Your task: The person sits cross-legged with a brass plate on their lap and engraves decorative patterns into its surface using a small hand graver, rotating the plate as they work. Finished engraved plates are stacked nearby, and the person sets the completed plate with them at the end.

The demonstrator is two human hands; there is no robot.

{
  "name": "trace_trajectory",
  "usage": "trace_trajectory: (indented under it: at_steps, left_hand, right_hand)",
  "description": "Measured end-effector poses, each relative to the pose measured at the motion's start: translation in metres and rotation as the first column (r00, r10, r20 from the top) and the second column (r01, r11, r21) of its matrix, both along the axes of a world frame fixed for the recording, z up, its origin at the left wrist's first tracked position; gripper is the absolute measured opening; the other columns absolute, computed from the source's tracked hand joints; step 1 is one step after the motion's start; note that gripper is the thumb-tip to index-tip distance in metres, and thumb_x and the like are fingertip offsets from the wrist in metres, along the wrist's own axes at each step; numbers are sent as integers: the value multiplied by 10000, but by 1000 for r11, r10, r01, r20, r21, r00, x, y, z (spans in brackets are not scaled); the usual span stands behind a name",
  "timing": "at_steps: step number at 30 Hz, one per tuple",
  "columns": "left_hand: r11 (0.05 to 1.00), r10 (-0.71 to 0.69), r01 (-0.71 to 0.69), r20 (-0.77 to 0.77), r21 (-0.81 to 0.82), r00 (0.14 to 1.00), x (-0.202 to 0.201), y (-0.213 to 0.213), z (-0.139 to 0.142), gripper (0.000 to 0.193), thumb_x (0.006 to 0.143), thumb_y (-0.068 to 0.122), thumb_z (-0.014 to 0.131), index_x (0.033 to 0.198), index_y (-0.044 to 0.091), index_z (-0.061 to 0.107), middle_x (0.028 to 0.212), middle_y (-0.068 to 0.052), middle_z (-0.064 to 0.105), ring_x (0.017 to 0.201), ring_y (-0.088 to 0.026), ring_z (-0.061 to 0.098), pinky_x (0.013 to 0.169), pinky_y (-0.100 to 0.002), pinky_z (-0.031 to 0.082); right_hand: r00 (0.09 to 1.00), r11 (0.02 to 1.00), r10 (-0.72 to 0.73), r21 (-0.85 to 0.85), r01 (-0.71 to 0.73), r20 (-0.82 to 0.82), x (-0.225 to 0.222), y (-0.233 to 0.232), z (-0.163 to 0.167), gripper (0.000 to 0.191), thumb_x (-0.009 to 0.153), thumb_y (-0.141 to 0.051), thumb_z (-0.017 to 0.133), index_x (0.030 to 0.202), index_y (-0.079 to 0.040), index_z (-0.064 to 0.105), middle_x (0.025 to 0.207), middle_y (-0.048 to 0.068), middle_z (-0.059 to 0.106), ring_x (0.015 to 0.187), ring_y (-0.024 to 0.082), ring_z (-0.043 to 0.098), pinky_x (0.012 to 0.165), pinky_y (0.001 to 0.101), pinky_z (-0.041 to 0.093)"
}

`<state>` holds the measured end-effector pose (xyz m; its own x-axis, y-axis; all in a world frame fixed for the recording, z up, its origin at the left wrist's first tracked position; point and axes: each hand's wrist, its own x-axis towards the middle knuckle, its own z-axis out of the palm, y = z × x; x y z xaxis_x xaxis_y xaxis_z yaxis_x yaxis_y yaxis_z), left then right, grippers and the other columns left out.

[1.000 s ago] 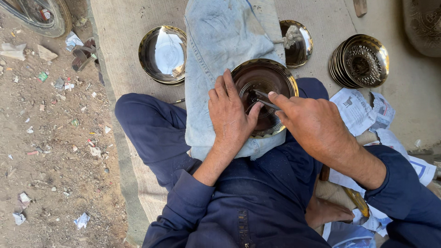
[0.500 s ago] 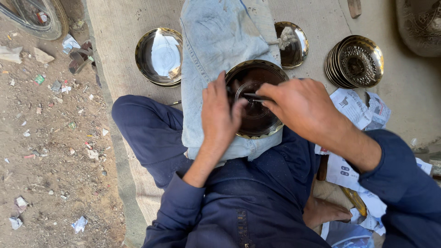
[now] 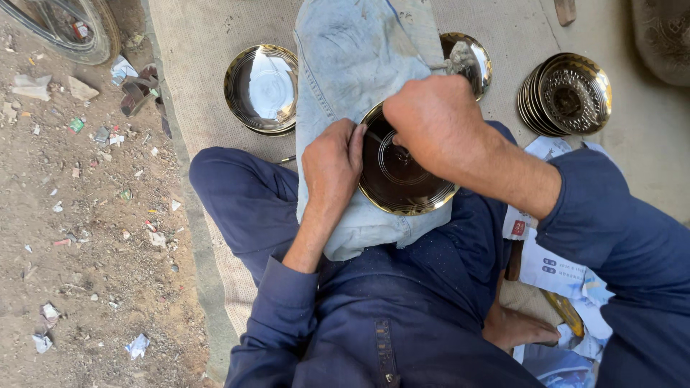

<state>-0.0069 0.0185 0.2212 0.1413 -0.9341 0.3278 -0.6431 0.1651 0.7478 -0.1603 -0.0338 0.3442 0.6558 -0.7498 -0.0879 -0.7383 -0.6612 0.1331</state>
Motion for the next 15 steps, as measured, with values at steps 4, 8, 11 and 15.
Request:
trace_trajectory:
  at_steps: [4, 8, 11, 15]
  left_hand:
    - [982, 113, -108, -22, 155, 993, -7, 42, 6, 303, 1006, 271, 638, 810, 40, 620, 754, -223, 640, 691, -453, 627, 598, -531, 456]
    - [956, 85, -85, 13, 280, 996, -11, 78, 7, 339, 985, 306, 651, 766, 49, 623, 691, -219, 635, 667, -457, 628, 601, -544, 463]
    - [963, 19, -47, 110, 264, 994, -3, 61, 4, 353, 963, 348, 672, 789, 44, 630, 725, -220, 653, 687, -468, 634, 603, -557, 466]
    - [1000, -15, 16, 6, -21, 1000, 3, 5, 5, 284, 986, 308, 639, 904, 37, 640, 820, -222, 666, 743, -479, 635, 625, -546, 464]
  right_hand:
    - [994, 994, -105, 17, 106, -16, 3, -3, 5, 324, 697, -351, 885, 787, -57, 783, 693, 179, 715, 697, 350, 742, 596, 428, 582]
    - [987, 986, -163, 25, 163, -4, 5, 1, 3, 322, 716, -349, 885, 801, -54, 786, 698, 184, 714, 691, 345, 747, 583, 427, 580]
    - [994, 994, -105, -37, 106, 22, 5, 6, 1, 257, 701, -303, 884, 778, -76, 791, 700, 179, 714, 698, 348, 746, 591, 429, 580]
    - [995, 995, -88, -34, 90, 49, 5, 11, 0, 271, 696, -311, 889, 776, -72, 789, 684, 176, 711, 687, 354, 740, 583, 432, 575]
